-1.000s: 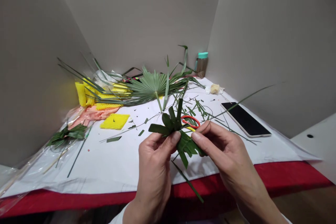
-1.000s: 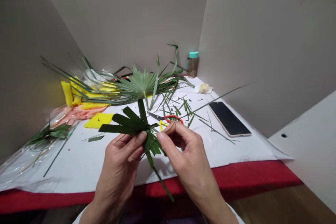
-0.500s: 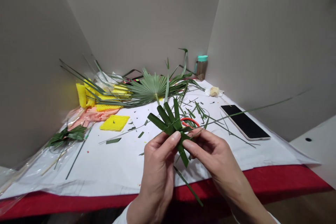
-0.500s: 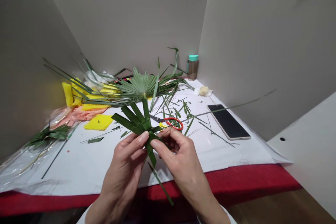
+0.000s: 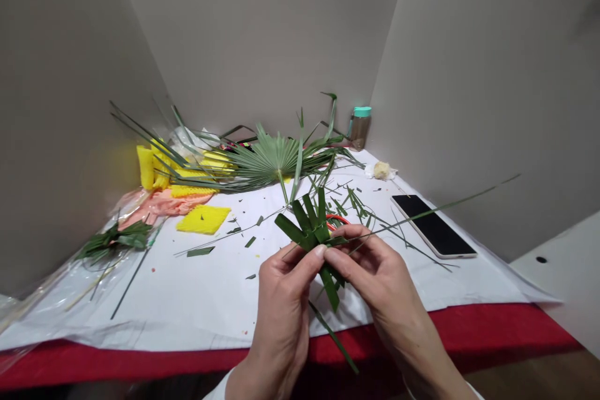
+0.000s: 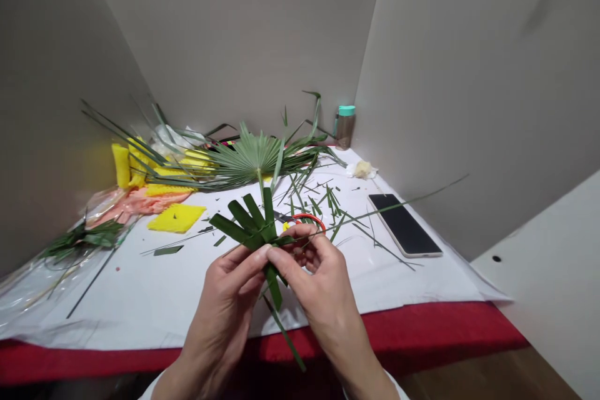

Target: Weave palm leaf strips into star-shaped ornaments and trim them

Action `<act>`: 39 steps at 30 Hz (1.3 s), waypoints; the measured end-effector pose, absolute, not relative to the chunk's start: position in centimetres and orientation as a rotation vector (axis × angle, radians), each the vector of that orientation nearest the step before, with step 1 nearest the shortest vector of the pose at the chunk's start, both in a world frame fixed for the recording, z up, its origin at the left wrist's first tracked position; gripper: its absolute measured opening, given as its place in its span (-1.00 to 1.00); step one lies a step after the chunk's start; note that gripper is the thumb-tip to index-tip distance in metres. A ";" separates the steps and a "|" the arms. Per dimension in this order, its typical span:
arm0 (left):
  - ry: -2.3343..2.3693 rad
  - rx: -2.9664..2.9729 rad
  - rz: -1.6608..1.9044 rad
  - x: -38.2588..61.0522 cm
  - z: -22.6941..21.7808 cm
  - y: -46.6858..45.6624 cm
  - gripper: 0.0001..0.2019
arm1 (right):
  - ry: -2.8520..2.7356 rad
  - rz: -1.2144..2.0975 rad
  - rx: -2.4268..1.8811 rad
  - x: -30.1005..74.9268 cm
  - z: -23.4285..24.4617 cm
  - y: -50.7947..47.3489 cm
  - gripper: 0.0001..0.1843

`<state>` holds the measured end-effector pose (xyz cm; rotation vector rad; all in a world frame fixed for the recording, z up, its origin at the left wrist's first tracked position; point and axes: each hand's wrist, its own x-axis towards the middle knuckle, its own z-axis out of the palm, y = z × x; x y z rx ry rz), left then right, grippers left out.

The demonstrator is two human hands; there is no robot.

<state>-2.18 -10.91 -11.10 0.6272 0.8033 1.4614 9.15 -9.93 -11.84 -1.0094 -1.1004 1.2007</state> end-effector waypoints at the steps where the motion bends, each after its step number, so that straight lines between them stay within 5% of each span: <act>1: 0.806 0.639 1.466 -2.2 -11.2 -10.9 -0.81 | -1.088 1.202 -1.006 9.2 -12.0 -9.9 -0.61; 39: 0.894 0.613 1.362 -2.8 -11.9 -11.5 -0.89 | -1.072 1.261 -1.085 10.9 -11.3 -10.2 -0.75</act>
